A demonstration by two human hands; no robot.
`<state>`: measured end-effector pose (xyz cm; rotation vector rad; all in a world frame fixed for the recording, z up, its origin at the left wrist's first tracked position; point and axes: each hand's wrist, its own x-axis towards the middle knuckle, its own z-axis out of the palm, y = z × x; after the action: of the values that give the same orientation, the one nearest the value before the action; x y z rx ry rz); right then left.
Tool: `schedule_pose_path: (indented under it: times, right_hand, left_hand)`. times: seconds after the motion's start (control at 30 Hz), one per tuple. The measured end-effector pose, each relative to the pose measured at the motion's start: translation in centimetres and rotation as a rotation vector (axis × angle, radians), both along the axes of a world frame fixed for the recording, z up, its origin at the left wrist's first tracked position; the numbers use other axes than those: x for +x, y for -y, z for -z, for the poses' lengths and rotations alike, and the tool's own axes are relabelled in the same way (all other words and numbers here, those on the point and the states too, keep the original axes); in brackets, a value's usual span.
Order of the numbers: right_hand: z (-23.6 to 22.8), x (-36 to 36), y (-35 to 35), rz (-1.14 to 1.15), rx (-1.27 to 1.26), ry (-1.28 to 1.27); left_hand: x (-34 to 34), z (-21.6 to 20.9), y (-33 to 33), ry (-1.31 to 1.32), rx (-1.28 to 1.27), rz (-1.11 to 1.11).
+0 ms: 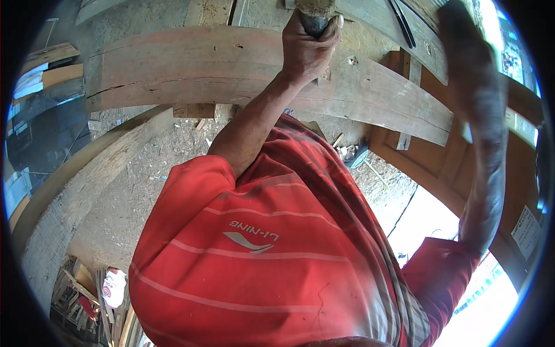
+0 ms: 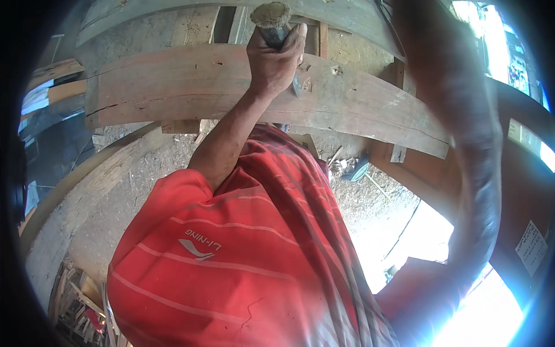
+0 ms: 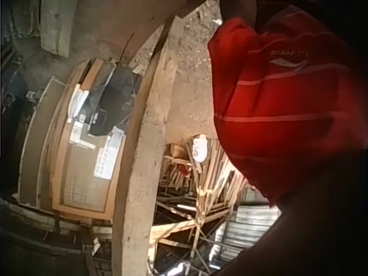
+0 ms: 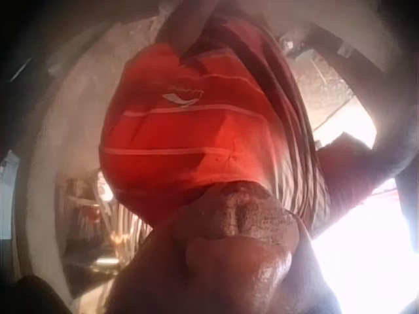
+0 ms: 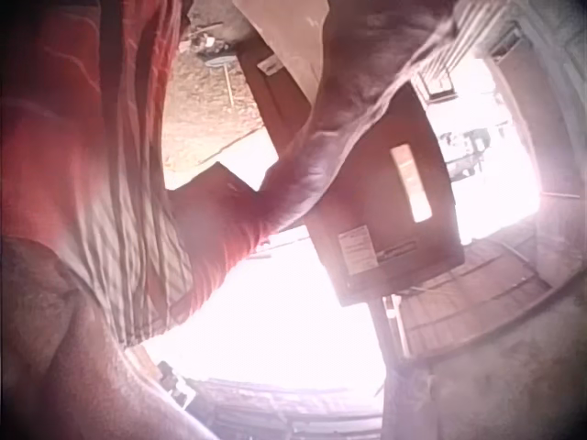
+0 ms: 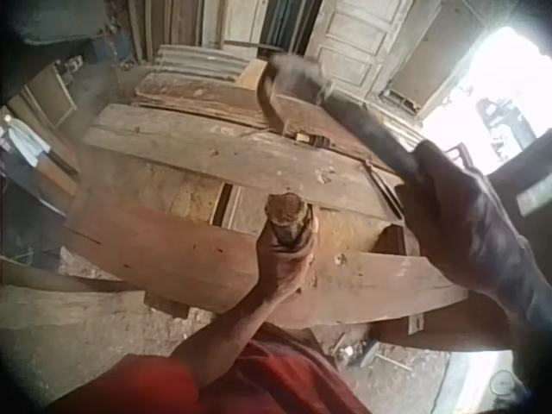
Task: The person hammers nails into a curved wooden plank and uses pliers to adjust or pull them. They hold the plank against a frame while hammering different sections and switching between the hammer and pliers.
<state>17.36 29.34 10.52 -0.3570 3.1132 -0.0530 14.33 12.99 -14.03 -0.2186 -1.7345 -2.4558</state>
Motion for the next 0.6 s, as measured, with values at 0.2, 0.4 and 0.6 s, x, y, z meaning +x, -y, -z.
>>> schedule_pose_path:
  times: [0.2,0.4,0.6]
  right_hand:
    - [-0.2,0.8,4.0,0.053,-0.046,-0.021]
    - [-2.9,2.4,3.1,0.273,-0.225,-0.126]
    - [3.4,6.5,0.8,0.478,-0.406,-0.053]
  left_hand:
    - [0.4,-0.8,-0.5,0.061,0.140,0.066]
    - [-2.4,3.4,1.3,0.039,0.332,0.166]
    - [-2.1,5.6,4.0,0.469,0.622,0.159]
